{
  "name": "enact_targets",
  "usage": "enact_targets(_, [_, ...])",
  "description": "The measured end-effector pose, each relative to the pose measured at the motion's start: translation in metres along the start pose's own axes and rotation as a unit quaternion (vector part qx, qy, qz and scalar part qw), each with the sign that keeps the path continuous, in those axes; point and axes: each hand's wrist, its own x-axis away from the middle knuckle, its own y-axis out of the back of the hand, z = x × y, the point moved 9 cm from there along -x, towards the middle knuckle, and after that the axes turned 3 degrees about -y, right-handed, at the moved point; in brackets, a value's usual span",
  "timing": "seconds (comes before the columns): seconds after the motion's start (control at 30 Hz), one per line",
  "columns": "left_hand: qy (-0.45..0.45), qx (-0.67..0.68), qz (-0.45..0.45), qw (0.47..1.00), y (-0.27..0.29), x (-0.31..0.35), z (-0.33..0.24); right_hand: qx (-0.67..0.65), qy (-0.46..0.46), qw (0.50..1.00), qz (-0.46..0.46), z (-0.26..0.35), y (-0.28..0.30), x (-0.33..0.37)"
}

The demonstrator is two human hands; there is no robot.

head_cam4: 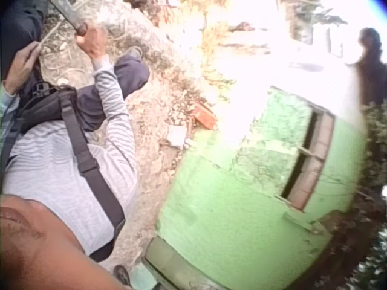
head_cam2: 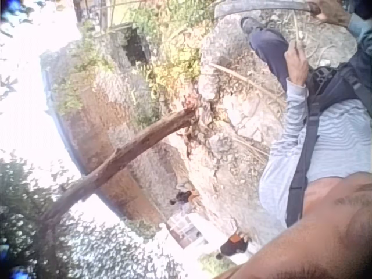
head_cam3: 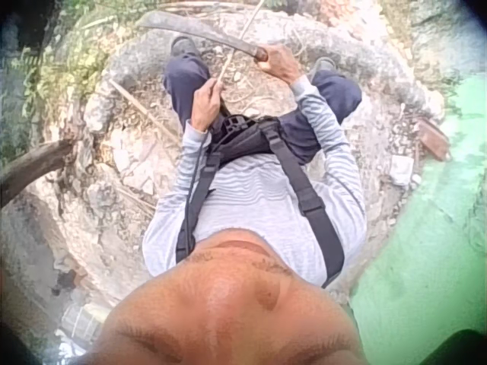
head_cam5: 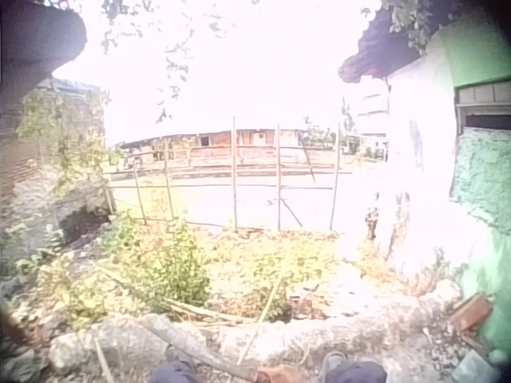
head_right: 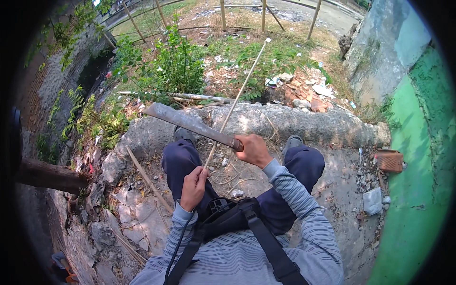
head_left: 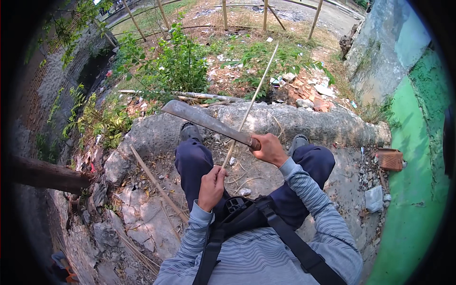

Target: The person shaves and sharpens a long bamboo stick with a machete while sitting on a concrete ledge in an outdoor area.

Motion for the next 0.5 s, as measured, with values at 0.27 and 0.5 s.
enact_targets(0.27, [-0.005,-0.028,0.008,1.000,-0.011,-0.004,-0.001,0.007,0.017,0.999,0.029,-0.002,-0.018,0.012])
enact_targets(0.5, [0.021,-0.053,0.027,0.998,-0.022,-0.019,0.005,0.097,-0.008,0.995,0.009,-0.009,0.001,0.011])
